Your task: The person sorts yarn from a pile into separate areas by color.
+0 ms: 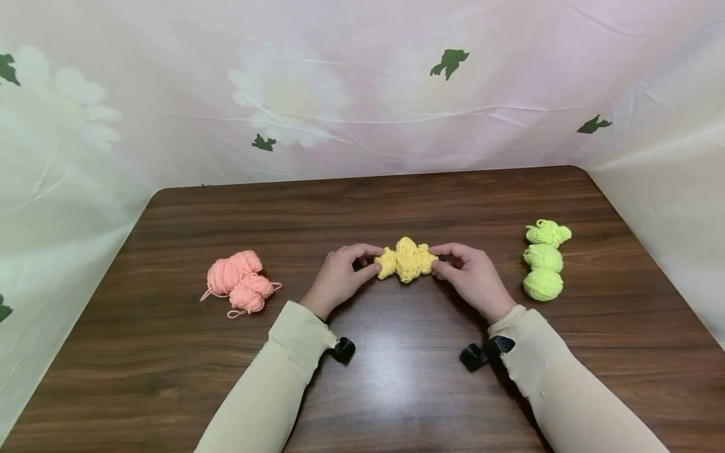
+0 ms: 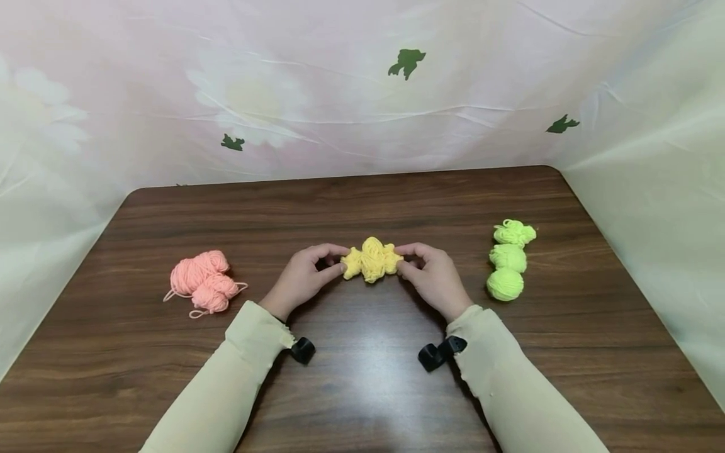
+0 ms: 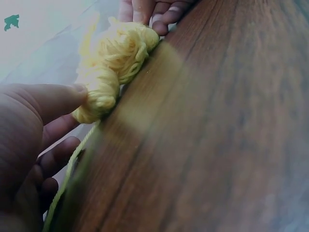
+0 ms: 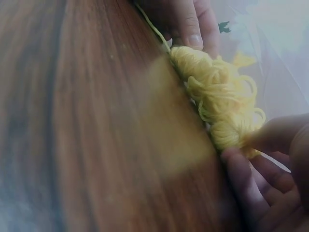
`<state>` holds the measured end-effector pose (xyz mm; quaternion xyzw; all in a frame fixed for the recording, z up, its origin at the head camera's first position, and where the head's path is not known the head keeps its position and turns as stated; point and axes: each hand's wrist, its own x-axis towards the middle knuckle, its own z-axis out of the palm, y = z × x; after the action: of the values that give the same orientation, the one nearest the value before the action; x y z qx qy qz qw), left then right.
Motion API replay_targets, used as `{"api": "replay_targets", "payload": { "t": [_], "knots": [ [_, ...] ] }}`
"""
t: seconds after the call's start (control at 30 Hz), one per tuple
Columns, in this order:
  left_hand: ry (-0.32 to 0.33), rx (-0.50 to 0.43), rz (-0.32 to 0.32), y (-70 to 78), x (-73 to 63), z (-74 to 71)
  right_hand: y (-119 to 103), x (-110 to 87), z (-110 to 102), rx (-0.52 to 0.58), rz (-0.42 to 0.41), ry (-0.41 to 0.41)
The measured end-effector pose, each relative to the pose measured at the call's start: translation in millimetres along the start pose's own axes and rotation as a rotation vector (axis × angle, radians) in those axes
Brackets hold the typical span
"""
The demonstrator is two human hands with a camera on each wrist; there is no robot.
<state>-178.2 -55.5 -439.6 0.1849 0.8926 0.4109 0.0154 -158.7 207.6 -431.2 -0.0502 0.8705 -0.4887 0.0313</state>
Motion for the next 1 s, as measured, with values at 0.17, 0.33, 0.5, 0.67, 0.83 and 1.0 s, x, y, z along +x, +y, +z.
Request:
{"api": "replay_targets", "payload": {
  "t": [0.17,0.33,0.5,0.67,0.83,1.0],
  "knots": [
    [-0.026,0.009,-0.018,3.2,0.8,-0.3,-0.8,0.8,2.0,0.031,0.002,-0.021],
    [-0.045,0.107,0.027,8.3,3.0,10.0,-6.6,-3.8,12.1,0.011,-0.068,-0.045],
    [-0.082,0.128,0.094,18.9,3.7,23.4,-14.9,-8.7,26.7,0.025,-0.080,-0.091],
    [-0.046,0.072,0.081,22.5,3.6,24.1,-17.4,-7.6,28.0,0.083,-0.030,-0.105],
    [-0.055,-0.042,0.075,18.4,1.4,18.9,-15.1,-8.3,22.1,0.146,-0.022,-0.125],
    [-0.101,-0.173,0.059,13.1,-6.0,14.4,-12.6,-12.3,15.2,0.182,-0.029,-0.171]
  ]
}}
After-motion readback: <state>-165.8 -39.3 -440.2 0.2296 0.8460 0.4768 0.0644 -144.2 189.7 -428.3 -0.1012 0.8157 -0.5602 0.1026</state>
